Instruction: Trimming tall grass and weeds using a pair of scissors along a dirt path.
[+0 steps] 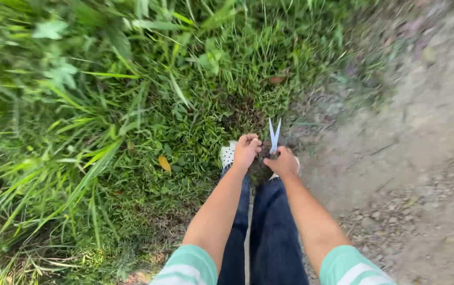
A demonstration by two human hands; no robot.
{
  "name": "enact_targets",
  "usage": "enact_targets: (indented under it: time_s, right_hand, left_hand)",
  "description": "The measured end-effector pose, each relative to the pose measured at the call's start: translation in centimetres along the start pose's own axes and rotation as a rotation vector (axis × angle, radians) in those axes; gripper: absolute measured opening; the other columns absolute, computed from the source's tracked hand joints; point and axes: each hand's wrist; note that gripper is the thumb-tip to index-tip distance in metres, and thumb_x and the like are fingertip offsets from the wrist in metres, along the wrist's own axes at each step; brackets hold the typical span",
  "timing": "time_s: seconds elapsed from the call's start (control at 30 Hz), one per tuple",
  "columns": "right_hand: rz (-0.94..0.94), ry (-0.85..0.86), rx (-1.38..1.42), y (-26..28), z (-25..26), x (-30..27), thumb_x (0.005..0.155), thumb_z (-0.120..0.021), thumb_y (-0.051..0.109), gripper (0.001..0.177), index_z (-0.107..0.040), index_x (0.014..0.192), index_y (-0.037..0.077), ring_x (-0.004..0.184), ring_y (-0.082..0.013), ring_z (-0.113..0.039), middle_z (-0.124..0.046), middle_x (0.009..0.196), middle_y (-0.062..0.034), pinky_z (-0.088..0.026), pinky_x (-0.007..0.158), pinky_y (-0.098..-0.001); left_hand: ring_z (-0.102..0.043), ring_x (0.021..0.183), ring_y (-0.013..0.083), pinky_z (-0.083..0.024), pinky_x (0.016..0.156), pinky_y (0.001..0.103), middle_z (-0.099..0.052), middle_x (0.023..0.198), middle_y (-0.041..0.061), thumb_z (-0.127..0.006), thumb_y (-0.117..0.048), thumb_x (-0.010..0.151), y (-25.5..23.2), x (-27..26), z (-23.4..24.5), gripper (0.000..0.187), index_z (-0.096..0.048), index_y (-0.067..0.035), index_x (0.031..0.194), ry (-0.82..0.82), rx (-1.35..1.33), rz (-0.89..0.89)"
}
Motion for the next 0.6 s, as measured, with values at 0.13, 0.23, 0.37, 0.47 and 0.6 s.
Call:
enact_targets:
  time_s: [0.13, 0.23, 0.37, 0.47, 0.6]
  right_hand:
    - [-0.021, -0.051, -0.049, -0.3, -3.6, 5.5, 0.066, -0.089, 0.042, 0.056, -0.064, 0.105, 0.011, 0.111, -0.0348, -0.065, -0.062, 0.120, -0.0125, -0.054, 0.089, -0.0488]
    - [0.043, -0.233, -0.048, -1.5, -6.0, 8.8, 0.066, -0.087, 0.037, 0.062, -0.061, 0.114, 0.010, 0.111, -0.0396, -0.062, -0.057, 0.127, -0.0143, -0.054, 0.084, -0.0522]
    - [0.073, -0.191, -0.135, -0.8, -7.0, 12.5, 0.064, -0.089, 0.036, 0.058, -0.062, 0.110, 0.014, 0.109, -0.0358, -0.064, -0.058, 0.120, -0.0111, -0.055, 0.085, -0.0496]
    - [0.038, -0.230, -0.128, 0.4, -6.5, 13.7, 0.064, -0.090, 0.036, 0.057, -0.061, 0.106, 0.013, 0.106, -0.0347, -0.065, -0.058, 0.117, -0.0102, -0.055, 0.083, -0.0489]
    - [-0.039, -0.256, -0.114, 1.2, -6.0, 14.9, 0.063, -0.092, 0.038, 0.056, -0.058, 0.100, 0.014, 0.101, -0.0310, -0.067, -0.059, 0.112, -0.0074, -0.054, 0.079, -0.0488]
  left_hand:
    - [-0.068, 0.077, 0.0161, -0.057, 0.069, 0.030, -0.072, 0.100, 0.009, -0.062, -0.013, 0.102, 5.2, 7.0, 1.1, 0.018, -0.061, -0.001, 0.115, 0.029, 0.070, -0.094]
    - [-0.068, 0.082, 0.0162, -0.059, 0.071, 0.032, -0.071, 0.102, 0.011, -0.062, -0.011, 0.101, 8.2, 9.7, 1.8, 0.021, -0.061, 0.000, 0.118, 0.059, 0.020, -0.104]
    - [-0.071, 0.091, 0.0147, -0.061, 0.076, 0.031, -0.070, 0.108, 0.008, -0.062, -0.010, 0.101, 8.3, 12.6, 2.2, 0.021, -0.060, 0.002, 0.118, 0.083, 0.076, -0.182]
    - [-0.068, 0.084, 0.0160, -0.056, 0.072, 0.030, -0.071, 0.103, 0.009, -0.061, -0.010, 0.100, 5.9, 12.1, 2.0, 0.023, -0.060, 0.003, 0.120, 0.038, 0.120, -0.113]
    - [-0.066, 0.088, 0.0146, -0.058, 0.079, 0.030, -0.070, 0.102, 0.009, -0.061, -0.009, 0.102, 5.4, 12.0, 2.5, 0.024, -0.060, 0.004, 0.122, 0.073, -0.002, -0.129]
Point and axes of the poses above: each hand's wrist, its own x-axis towards the middle knuckle, its own z-axis out of the back of the hand, y = z × x
